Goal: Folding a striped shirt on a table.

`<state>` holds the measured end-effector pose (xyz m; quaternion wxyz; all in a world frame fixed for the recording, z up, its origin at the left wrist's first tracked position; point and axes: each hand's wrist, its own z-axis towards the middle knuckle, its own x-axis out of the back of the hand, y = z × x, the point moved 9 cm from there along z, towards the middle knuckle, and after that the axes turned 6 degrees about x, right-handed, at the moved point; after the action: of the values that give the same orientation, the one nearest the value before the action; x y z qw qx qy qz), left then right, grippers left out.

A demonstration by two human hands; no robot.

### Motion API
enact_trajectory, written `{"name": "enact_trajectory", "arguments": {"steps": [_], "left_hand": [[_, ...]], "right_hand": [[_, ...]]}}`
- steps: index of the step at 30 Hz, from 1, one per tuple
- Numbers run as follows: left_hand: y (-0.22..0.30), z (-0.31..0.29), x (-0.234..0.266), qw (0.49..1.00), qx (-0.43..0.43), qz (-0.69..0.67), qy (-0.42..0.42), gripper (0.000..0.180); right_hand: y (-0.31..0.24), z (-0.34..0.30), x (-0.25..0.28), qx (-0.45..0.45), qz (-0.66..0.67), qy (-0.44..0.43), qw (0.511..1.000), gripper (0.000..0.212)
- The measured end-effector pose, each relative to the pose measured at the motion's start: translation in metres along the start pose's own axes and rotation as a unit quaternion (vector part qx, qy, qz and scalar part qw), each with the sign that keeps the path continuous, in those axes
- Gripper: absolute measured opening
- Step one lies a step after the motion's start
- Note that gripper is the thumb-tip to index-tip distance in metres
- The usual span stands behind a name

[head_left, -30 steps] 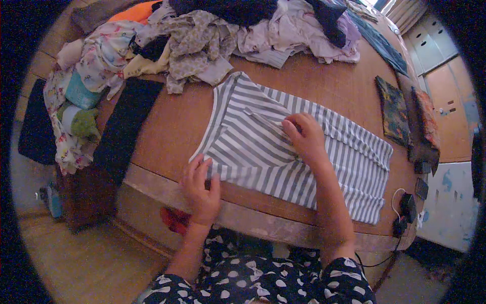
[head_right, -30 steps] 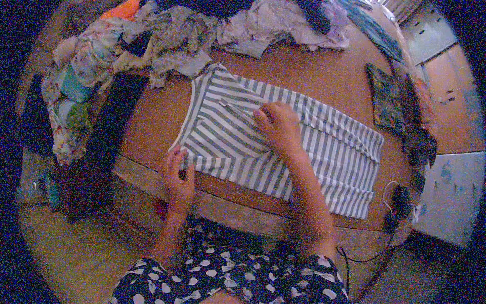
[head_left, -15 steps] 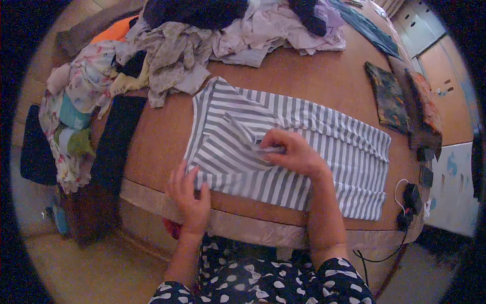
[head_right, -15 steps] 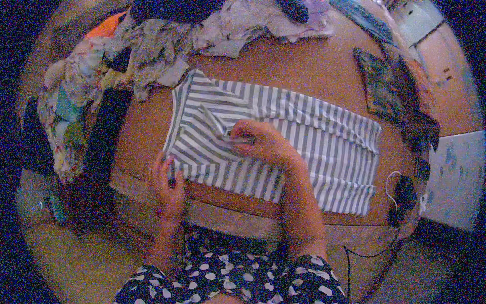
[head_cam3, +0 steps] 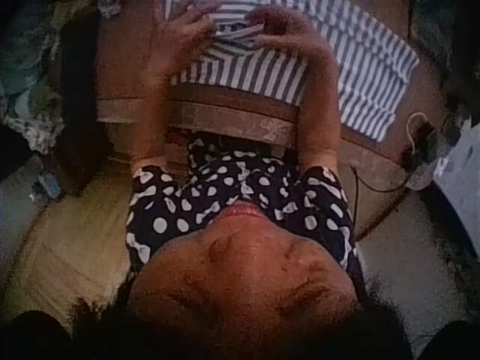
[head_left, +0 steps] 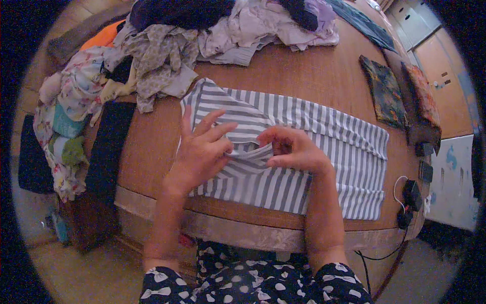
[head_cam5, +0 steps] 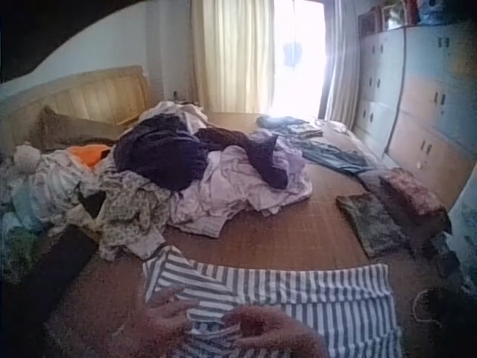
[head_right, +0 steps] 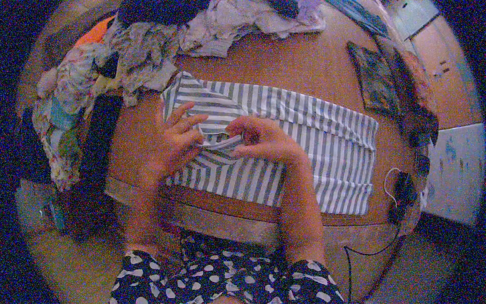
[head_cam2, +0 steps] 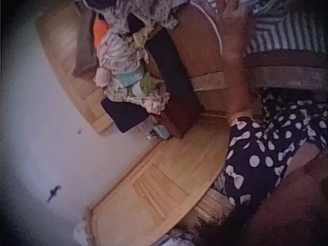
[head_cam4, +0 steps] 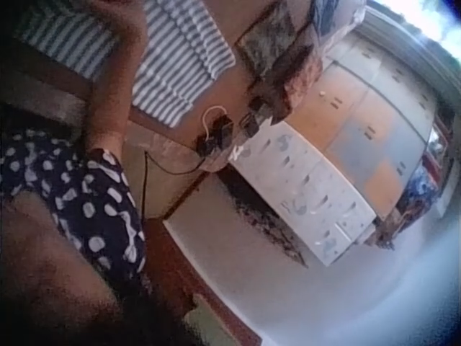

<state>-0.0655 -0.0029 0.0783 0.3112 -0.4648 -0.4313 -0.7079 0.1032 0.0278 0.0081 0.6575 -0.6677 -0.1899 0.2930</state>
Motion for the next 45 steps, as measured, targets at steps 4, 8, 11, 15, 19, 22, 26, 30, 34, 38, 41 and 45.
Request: {"name": "enact_trajectory", "arguments": {"steps": [4,8,11,15,19,22,26,30,34,38,41,45], "left_hand": [[0.005,0.003,0.004,0.996,-0.081,0.033,-0.010,0.019],[0.001,0.006,0.004,0.995,-0.084,0.048,-0.006,0.017],[-0.010,0.014,0.023,0.997,0.052,0.027,-0.048,0.023],[-0.042,0.013,0.016,0.980,0.115,0.013,-0.160,0.029],[-0.068,-0.003,0.007,0.970,0.131,-0.172,-0.114,0.027],[-0.100,-0.022,-0.022,0.943,0.149,-0.264,-0.141,0.029],[-0.115,-0.042,-0.032,0.840,0.326,-0.421,-0.106,0.032],[-0.113,-0.041,-0.031,0.814,0.327,-0.476,-0.061,0.034],[-0.107,-0.053,-0.032,0.849,0.370,-0.369,-0.082,0.054],[-0.081,-0.045,-0.010,0.912,0.158,-0.375,-0.046,0.077],[-0.076,-0.056,-0.015,0.930,0.146,-0.321,-0.102,0.082],[-0.081,-0.077,-0.022,0.901,0.269,-0.280,-0.192,0.073]], "right_hand": [[-0.015,0.003,0.001,0.113,-0.230,0.001,0.967,0.046],[-0.022,0.004,-0.006,0.156,-0.244,0.021,0.957,0.039],[0.010,0.002,0.011,0.031,-0.216,0.094,0.971,0.035],[-0.002,0.005,0.008,0.036,-0.318,0.111,0.941,0.034],[-0.004,0.008,0.002,0.045,-0.382,0.088,0.919,0.032],[-0.001,0.008,0.003,0.069,-0.345,0.098,0.931,0.031],[-0.001,0.007,0.003,0.038,-0.312,0.104,0.944,0.032],[0.000,0.006,0.004,0.042,-0.337,0.100,0.935,0.032],[0.002,0.005,0.006,0.040,-0.327,0.105,0.938,0.032],[0.001,0.008,0.002,0.036,-0.327,0.099,0.939,0.033],[0.001,0.006,0.003,0.051,-0.311,0.109,0.943,0.034],[0.001,0.004,0.005,0.024,-0.296,0.115,0.948,0.034]]}}
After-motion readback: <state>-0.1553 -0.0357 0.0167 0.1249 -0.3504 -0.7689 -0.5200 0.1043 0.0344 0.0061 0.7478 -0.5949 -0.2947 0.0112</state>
